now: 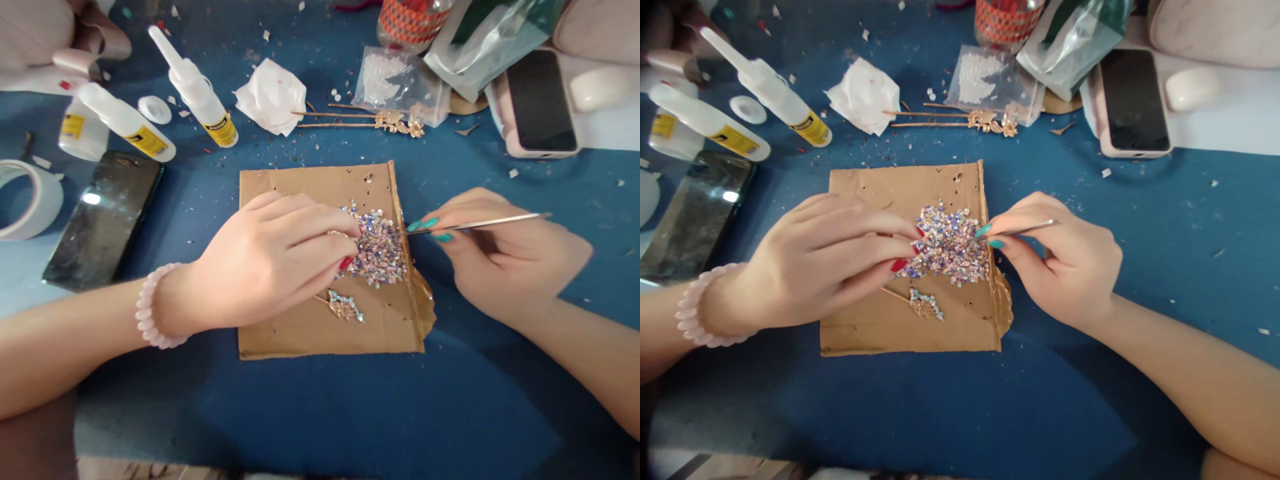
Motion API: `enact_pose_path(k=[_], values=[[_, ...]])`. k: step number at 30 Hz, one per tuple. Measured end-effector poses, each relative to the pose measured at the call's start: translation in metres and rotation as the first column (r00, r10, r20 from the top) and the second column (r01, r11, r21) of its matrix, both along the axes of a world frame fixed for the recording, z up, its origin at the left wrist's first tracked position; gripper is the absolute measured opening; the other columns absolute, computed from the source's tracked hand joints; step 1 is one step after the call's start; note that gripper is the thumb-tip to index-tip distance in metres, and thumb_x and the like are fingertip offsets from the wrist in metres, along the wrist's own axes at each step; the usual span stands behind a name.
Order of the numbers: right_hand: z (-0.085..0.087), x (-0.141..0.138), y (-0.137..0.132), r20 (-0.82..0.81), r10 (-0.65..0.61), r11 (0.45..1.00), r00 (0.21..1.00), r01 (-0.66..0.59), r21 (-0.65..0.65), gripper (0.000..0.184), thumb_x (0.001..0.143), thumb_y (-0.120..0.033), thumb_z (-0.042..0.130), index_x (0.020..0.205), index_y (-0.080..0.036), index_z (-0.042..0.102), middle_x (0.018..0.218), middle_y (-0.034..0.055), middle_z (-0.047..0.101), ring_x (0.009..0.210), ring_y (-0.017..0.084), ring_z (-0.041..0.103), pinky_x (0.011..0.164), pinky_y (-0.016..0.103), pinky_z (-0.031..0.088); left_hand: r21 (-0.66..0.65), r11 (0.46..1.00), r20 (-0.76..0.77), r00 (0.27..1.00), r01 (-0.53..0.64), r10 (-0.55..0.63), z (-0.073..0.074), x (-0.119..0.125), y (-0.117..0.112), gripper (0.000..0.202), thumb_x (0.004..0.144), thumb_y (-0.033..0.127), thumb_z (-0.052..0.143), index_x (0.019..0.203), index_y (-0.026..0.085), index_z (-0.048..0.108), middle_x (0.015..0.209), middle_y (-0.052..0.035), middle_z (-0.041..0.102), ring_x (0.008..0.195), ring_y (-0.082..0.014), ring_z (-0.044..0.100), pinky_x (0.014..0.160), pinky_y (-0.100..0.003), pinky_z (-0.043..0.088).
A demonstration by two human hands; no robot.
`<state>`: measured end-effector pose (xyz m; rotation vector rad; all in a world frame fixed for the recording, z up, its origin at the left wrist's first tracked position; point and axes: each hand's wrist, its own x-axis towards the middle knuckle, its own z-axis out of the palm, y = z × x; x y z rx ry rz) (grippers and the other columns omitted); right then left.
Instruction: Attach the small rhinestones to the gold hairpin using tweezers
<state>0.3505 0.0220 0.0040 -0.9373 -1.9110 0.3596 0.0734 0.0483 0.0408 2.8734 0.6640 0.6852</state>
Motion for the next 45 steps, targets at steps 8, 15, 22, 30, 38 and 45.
enact_pose_path(k=[8,15,22,30,38,45], values=[[0.012,-0.01,-0.023,0.01,0.312,0.94,0.95,-0.307,-0.146,0.016,0.093,-0.006,0.061,0.098,-0.02,0.066,0.084,0.0021,0.074,0.08,0.012,0.068,0.079,0.027,0.059,-0.071,0.997,-0.083,0.997,-0.007,0.002,-0.008,-0.038,-0.028,0.013,0.107,0.017,0.049,0.109,0.019,0.061,0.11,-0.0034,0.075,0.089,-0.0167,0.069,0.08,-0.032,0.047],[0.011,-0.017,-0.024,0.011,0.278,0.943,0.961,-0.271,-0.195,0.013,0.094,-0.01,0.064,0.096,-0.023,0.067,0.079,-0.0008,0.074,0.075,0.013,0.07,0.068,0.028,0.059,-0.033,0.998,-0.123,0.991,0.057,-0.061,-0.019,-0.047,-0.031,0.016,0.107,0.015,0.049,0.106,0.019,0.064,0.105,-0.0023,0.075,0.093,-0.0184,0.068,0.079,-0.032,0.044],[0.01,-0.015,-0.023,0.02,0.264,0.944,0.964,-0.254,-0.211,0.02,0.093,-0.007,0.063,0.099,-0.025,0.068,0.081,-0.0002,0.074,0.075,0.015,0.069,0.071,0.031,0.059,-0.071,0.995,-0.103,0.991,0.073,-0.08,-0.021,-0.047,-0.027,0.018,0.107,0.013,0.048,0.107,0.019,0.065,0.101,-0.0015,0.074,0.091,-0.0171,0.065,0.08,-0.032,0.042],[0.008,-0.011,-0.025,0.05,0.332,0.93,0.942,-0.318,-0.183,0.018,0.092,-0.008,0.062,0.102,-0.021,0.069,0.087,0.0034,0.075,0.077,0.016,0.069,0.073,0.035,0.061,-0.087,0.992,-0.117,0.988,0.092,-0.101,-0.02,-0.046,-0.026,0.024,0.108,0.014,0.044,0.107,0.019,0.067,0.097,-0.0013,0.074,0.091,-0.017,0.065,0.083,-0.03,0.044],[0.02,-0.012,-0.019,0.191,0.4,0.916,0.896,-0.382,-0.125,0.021,0.09,-0.006,0.064,0.105,-0.021,0.066,0.086,0.0038,0.077,0.076,0.017,0.072,0.069,0.035,0.063,-0.097,0.99,-0.123,0.986,0.099,-0.111,-0.017,-0.047,-0.024,0.029,0.109,0.013,0.039,0.107,0.019,0.067,0.096,-0.0013,0.074,0.09,-0.0169,0.065,0.085,-0.03,0.044],[0.023,-0.012,-0.024,0.171,0.365,0.924,0.915,-0.333,-0.19,0.03,0.089,-0.002,0.06,0.106,-0.026,0.067,0.088,0.0037,0.075,0.078,0.019,0.071,0.072,0.038,0.063,-0.112,0.989,-0.109,0.988,0.095,-0.107,-0.018,-0.047,-0.024,0.032,0.109,0.014,0.037,0.105,0.019,0.068,0.095,-0.0012,0.074,0.089,-0.0165,0.065,0.084,-0.03,0.043]])
